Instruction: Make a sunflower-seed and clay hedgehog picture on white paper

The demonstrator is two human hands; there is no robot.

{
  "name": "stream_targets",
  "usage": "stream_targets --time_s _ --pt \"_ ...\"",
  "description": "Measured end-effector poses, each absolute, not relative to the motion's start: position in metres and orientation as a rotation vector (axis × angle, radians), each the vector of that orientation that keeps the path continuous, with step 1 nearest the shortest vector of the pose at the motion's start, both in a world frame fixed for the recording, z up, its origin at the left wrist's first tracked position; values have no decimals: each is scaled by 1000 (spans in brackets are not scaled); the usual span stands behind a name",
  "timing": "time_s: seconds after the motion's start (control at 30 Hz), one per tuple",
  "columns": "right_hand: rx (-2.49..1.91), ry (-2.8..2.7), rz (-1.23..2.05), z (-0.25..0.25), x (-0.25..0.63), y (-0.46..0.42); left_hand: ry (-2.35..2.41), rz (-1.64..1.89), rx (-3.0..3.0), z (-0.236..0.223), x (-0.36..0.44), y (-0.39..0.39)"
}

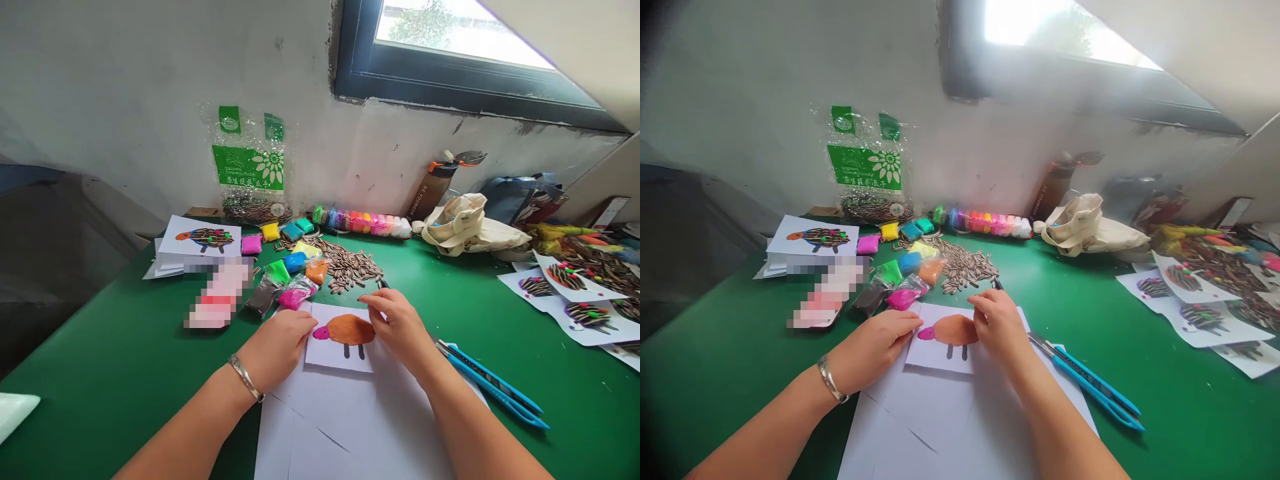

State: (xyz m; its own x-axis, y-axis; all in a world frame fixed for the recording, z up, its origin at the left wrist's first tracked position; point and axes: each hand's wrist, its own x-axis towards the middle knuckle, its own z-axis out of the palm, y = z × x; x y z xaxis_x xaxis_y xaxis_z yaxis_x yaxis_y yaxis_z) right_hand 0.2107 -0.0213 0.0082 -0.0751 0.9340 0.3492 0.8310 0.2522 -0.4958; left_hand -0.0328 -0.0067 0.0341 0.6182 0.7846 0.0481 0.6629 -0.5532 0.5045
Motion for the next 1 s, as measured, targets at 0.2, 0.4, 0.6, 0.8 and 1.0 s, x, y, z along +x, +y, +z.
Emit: stream_targets --time_s 0.2,0.4,0.6,0.8,1.0 --pt "-1715 -1866 204 -1 227 -11 1041 203 2534 40 -34 -11" --pt "-1744 -1941 127 -13 223 0 1022 130 2562 44 -36 -12" --pt "-1742 -1994 69 -20 217 10 1035 139 2573 43 -33 -13" --pt "-1735 -1946 52 -22 215 14 1076 303 2582 29 -37 -27" --pt "-1661 -1796 168 -7 210 -2 1142 326 2617 15 -41 -39"
